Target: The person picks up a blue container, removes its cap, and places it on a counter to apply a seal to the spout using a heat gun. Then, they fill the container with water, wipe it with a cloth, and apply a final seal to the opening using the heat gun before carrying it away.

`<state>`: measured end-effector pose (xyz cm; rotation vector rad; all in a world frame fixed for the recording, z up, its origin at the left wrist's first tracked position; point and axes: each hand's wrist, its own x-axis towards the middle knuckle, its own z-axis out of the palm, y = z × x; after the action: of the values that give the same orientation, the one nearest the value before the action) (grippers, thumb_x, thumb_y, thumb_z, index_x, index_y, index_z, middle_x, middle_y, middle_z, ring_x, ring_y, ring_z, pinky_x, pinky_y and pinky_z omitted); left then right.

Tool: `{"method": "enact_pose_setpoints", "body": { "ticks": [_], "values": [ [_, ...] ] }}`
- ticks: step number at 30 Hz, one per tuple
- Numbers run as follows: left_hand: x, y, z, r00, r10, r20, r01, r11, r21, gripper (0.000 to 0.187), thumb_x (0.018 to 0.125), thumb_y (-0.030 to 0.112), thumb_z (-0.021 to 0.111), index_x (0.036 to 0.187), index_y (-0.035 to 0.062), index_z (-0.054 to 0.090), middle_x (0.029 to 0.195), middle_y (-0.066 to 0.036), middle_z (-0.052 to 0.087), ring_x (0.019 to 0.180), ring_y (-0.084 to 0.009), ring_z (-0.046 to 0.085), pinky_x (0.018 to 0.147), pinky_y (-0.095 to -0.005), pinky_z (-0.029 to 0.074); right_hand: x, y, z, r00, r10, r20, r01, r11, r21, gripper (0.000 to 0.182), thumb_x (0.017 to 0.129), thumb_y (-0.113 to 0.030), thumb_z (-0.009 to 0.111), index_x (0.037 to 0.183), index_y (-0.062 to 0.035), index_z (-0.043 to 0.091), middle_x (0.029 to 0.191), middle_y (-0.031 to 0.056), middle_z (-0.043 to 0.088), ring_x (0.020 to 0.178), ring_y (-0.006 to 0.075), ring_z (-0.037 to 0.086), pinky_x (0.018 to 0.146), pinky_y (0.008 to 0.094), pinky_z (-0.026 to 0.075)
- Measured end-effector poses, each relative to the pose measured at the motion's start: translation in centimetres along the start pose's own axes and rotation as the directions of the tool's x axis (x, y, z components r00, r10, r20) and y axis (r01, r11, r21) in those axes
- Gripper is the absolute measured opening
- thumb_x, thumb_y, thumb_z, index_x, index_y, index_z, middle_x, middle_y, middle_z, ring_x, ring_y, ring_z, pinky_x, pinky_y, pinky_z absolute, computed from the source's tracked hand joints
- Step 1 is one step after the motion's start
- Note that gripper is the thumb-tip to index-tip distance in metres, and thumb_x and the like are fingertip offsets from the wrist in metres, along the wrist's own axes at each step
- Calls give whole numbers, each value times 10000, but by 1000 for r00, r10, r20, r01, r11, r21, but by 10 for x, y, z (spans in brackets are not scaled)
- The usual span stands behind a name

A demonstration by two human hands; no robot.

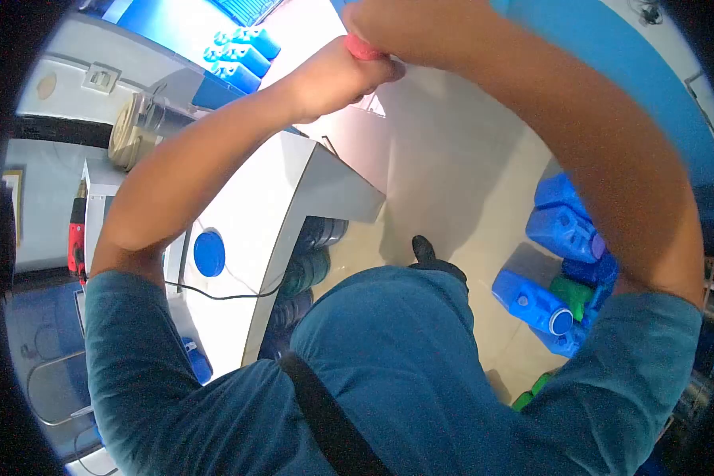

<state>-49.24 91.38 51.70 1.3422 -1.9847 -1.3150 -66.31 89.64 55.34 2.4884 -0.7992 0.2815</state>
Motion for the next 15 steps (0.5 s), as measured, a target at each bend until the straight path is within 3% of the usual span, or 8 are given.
{"method": "enact_pose_setpoints", "body": {
  "ticks": [2,3,5,6,7,8,10,15],
  "values": [
    [19,-30,-2,996,75,-44,-55,933,356,325,873,333,646,935,14,643,691,-75,620,650,-176,587,632,-328,474,3,-3,23,997,33,71,-38,997,72,163,764,-228,651,806,-71,663,722,112,697,629,279,694,539,389,527],
    [28,-38,-4,996,72,-45,-52,934,354,325,873,333,646,935,14,643,691,-75,620,650,-176,587,632,-328,474,5,-4,32,992,40,123,-59,986,154,169,801,-216,638,849,-57,671,754,122,703,680,275,700,590,384,535],
    [33,-46,-2,995,-73,-71,98,864,494,419,867,397,623,1013,6,662,809,-146,689,816,-289,662,761,-398,517,4,-9,59,983,39,180,-83,966,244,178,837,-203,625,893,-43,678,786,133,709,731,270,705,642,380,543],
    [34,-51,0,995,-75,-69,100,865,492,419,867,397,623,1013,6,662,809,-146,689,816,-289,662,761,-398,517,3,-13,74,965,145,217,-203,940,273,141,803,-182,655,883,-67,676,815,146,697,733,305,678,632,408,524],
    [34,-57,2,997,19,-75,28,812,583,414,858,405,615,995,19,670,854,-173,697,845,-325,666,781,-417,521,1,-18,81,935,244,258,-318,900,298,124,770,-161,685,872,-92,673,843,159,686,734,340,651,623,436,505],
    [34,-62,3,991,116,-74,-37,743,668,409,850,414,608,977,32,679,898,-200,704,874,-360,669,801,-437,526,-2,-22,87,936,239,259,-313,901,300,124,770,-161,685,872,-92,673,843,159,686,734,340,651,623,436,505],
    [35,-74,4,994,98,-50,-35,711,703,394,843,409,603,969,45,683,923,-207,702,889,-381,665,811,-450,529,-13,-38,98,896,355,266,-441,770,461,123,784,-136,653,848,-37,619,823,203,673,795,408,633,684,494,491],
    [19,-97,9,984,173,50,-147,606,782,340,825,390,577,882,79,700,872,-157,712,840,-380,673,752,-471,549,-31,-78,122,858,421,295,-504,573,647,128,773,-137,648,834,-29,619,813,214,659,800,425,623,672,490,476]
  ]
}}
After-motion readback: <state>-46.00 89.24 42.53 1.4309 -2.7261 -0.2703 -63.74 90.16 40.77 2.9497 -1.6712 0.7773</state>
